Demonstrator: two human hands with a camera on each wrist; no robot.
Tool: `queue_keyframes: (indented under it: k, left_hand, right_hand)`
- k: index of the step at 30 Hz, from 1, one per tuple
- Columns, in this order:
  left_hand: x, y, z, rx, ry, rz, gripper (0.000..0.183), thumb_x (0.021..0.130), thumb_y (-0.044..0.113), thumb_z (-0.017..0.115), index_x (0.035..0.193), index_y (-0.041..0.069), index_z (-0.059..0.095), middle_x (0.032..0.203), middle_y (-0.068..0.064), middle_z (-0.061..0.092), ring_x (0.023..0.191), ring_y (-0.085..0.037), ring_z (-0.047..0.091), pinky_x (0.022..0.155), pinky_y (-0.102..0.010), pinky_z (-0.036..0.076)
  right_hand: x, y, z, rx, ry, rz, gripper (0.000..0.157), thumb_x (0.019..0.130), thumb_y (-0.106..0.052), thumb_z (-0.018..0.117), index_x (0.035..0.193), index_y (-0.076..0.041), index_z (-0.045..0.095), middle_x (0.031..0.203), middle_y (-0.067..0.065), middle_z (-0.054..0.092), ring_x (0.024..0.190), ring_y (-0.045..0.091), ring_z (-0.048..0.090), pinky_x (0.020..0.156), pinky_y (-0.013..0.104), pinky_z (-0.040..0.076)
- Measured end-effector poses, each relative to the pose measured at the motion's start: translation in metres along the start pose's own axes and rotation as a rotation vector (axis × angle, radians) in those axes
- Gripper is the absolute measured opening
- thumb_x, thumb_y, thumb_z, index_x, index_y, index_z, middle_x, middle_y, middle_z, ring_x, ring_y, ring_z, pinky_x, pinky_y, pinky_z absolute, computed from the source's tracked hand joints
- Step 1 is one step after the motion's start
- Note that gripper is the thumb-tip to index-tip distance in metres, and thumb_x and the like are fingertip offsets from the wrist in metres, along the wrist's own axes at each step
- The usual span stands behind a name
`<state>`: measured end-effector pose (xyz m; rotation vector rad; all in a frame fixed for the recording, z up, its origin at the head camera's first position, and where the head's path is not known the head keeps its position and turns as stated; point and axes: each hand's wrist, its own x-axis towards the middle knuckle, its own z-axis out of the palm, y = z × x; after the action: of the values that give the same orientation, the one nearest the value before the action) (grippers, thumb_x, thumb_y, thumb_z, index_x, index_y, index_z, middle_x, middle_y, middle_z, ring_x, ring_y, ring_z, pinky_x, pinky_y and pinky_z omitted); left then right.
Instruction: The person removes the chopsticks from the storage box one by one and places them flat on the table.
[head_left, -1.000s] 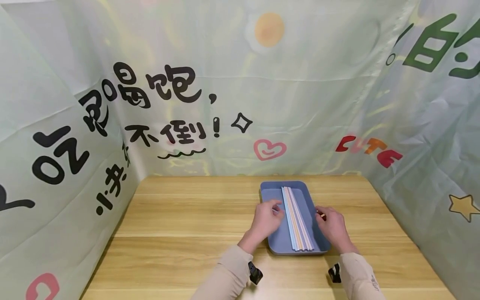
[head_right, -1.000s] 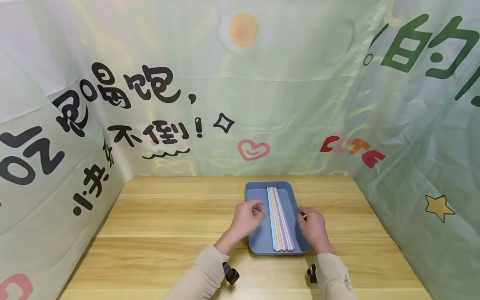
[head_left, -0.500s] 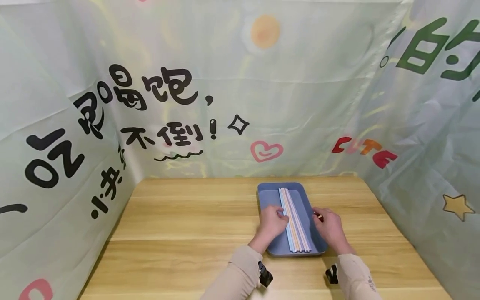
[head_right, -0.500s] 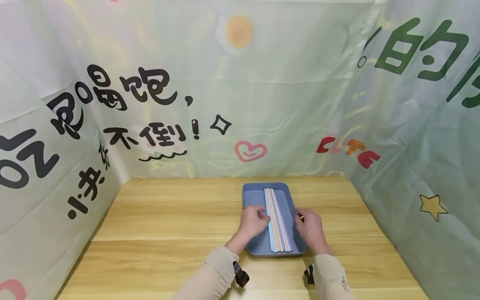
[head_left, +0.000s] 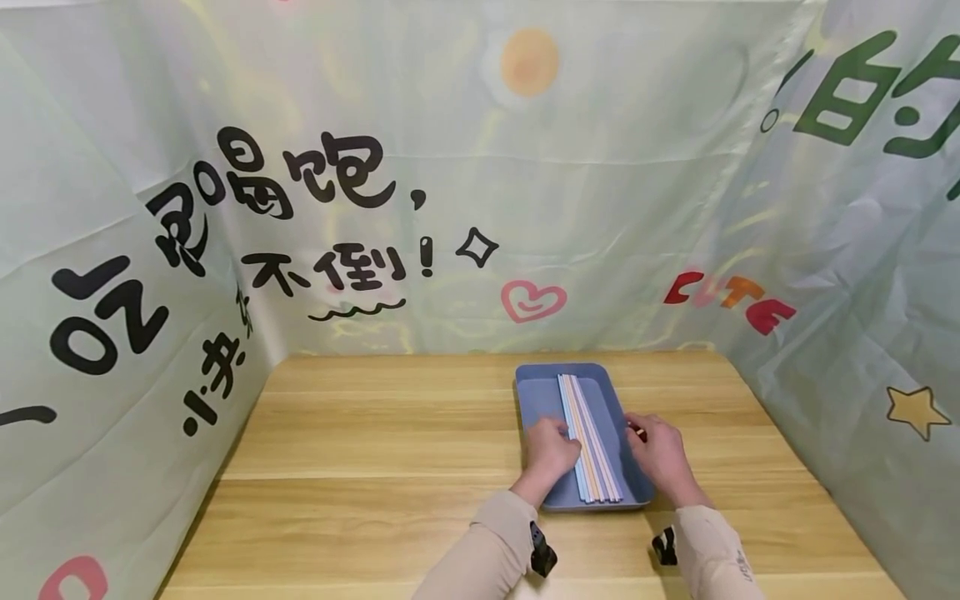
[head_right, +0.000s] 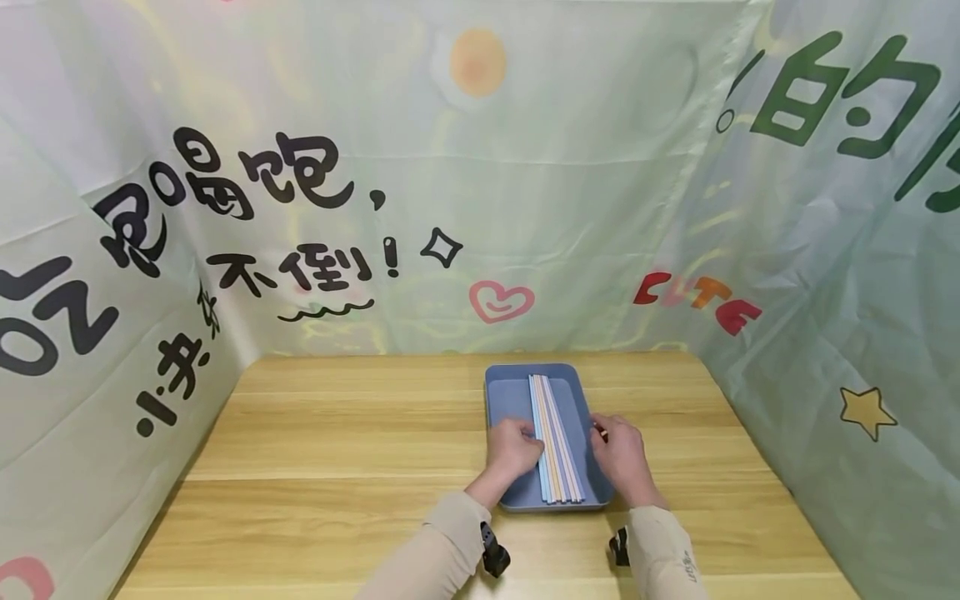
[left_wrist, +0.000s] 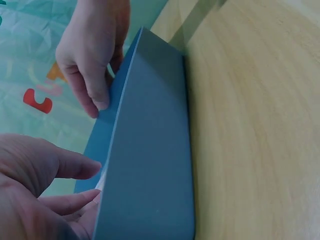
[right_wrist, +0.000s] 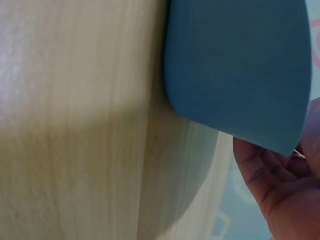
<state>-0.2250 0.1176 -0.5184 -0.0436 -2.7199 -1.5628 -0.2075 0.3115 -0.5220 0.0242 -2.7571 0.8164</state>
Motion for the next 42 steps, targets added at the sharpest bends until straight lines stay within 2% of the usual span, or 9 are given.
queue_keyframes:
  k: [5,12,18,21,23,26,31,35,42]
  left_hand:
    - [-0.001,0.003,0.004,0.023,0.016,-0.052,0.005,0.074,-0.002,0.076,0.075,0.002,0.073,0.074,-0.01,0.068,0.066,-0.018,0.055,0.053,-0.029,0.047]
    - [-0.001,0.003,0.01,0.021,0.011,-0.073,0.037,0.073,-0.011,0.068,0.058,0.014,0.045,0.065,-0.002,0.04,0.06,-0.015,0.033,0.048,-0.026,0.025]
    - [-0.003,0.003,0.007,0.057,-0.002,-0.04,0.013,0.072,-0.012,0.071,0.076,0.0,0.07,0.082,-0.014,0.065,0.069,-0.019,0.045,0.054,-0.027,0.041]
    - [-0.003,0.002,0.007,0.054,-0.019,-0.043,0.018,0.074,-0.012,0.073,0.09,-0.005,0.075,0.098,-0.02,0.073,0.076,-0.021,0.055,0.06,-0.031,0.053]
    - [-0.002,0.0,0.008,0.039,-0.015,-0.037,0.018,0.073,-0.012,0.073,0.089,-0.005,0.073,0.1,-0.021,0.074,0.076,-0.022,0.056,0.06,-0.032,0.054]
    - [0.002,-0.008,0.016,0.019,-0.012,-0.031,0.02,0.072,-0.013,0.071,0.072,0.004,0.061,0.079,-0.01,0.064,0.066,-0.018,0.048,0.05,-0.027,0.044]
    - [0.015,-0.03,0.037,0.02,-0.005,-0.028,0.053,0.069,-0.013,0.065,0.062,0.023,0.026,0.062,0.007,0.019,0.052,-0.012,0.022,0.042,-0.025,0.02]
    - [0.017,-0.034,0.04,0.029,0.007,0.001,0.055,0.068,-0.013,0.065,0.061,0.023,0.024,0.06,0.008,0.015,0.051,-0.012,0.019,0.041,-0.024,0.019]
    - [0.002,-0.014,0.019,0.058,0.032,0.064,0.043,0.069,-0.011,0.066,0.058,0.019,0.037,0.056,0.003,0.031,0.049,-0.015,0.031,0.038,-0.028,0.029]
  right_hand:
    - [0.0,0.0,-0.002,0.0,0.008,-0.01,0.031,0.096,0.001,0.066,0.124,0.012,0.07,0.102,0.026,0.073,0.087,0.033,0.07,0.063,0.029,0.056]
    - [-0.001,-0.001,-0.004,-0.003,0.002,-0.011,0.031,0.096,0.001,0.067,0.124,0.012,0.07,0.1,0.025,0.073,0.086,0.031,0.069,0.063,0.028,0.055]
    - [0.0,-0.002,-0.005,-0.015,-0.019,0.008,0.031,0.096,0.001,0.067,0.125,0.011,0.07,0.1,0.024,0.073,0.086,0.03,0.068,0.063,0.029,0.055]
    - [0.0,-0.003,-0.005,-0.013,-0.028,0.017,0.031,0.096,0.001,0.067,0.125,0.012,0.069,0.101,0.024,0.073,0.086,0.03,0.068,0.064,0.029,0.055]
    - [0.001,-0.003,-0.005,-0.013,-0.033,0.018,0.032,0.096,0.001,0.067,0.126,0.012,0.069,0.101,0.025,0.073,0.086,0.03,0.068,0.063,0.029,0.055]
    - [0.001,-0.003,-0.005,-0.014,-0.039,0.02,0.032,0.096,0.0,0.066,0.126,0.012,0.069,0.1,0.024,0.072,0.085,0.03,0.068,0.063,0.028,0.055]
    - [0.001,-0.002,-0.004,-0.025,-0.031,0.006,0.031,0.096,0.001,0.067,0.125,0.012,0.07,0.098,0.023,0.073,0.084,0.029,0.068,0.063,0.028,0.055]
    - [0.001,-0.002,-0.004,-0.024,-0.031,0.0,0.031,0.096,0.001,0.067,0.125,0.012,0.07,0.097,0.023,0.073,0.084,0.029,0.067,0.062,0.028,0.054]
    - [0.001,-0.005,-0.005,-0.025,-0.043,0.014,0.032,0.097,0.0,0.067,0.127,0.011,0.069,0.099,0.023,0.072,0.083,0.027,0.066,0.062,0.027,0.053]
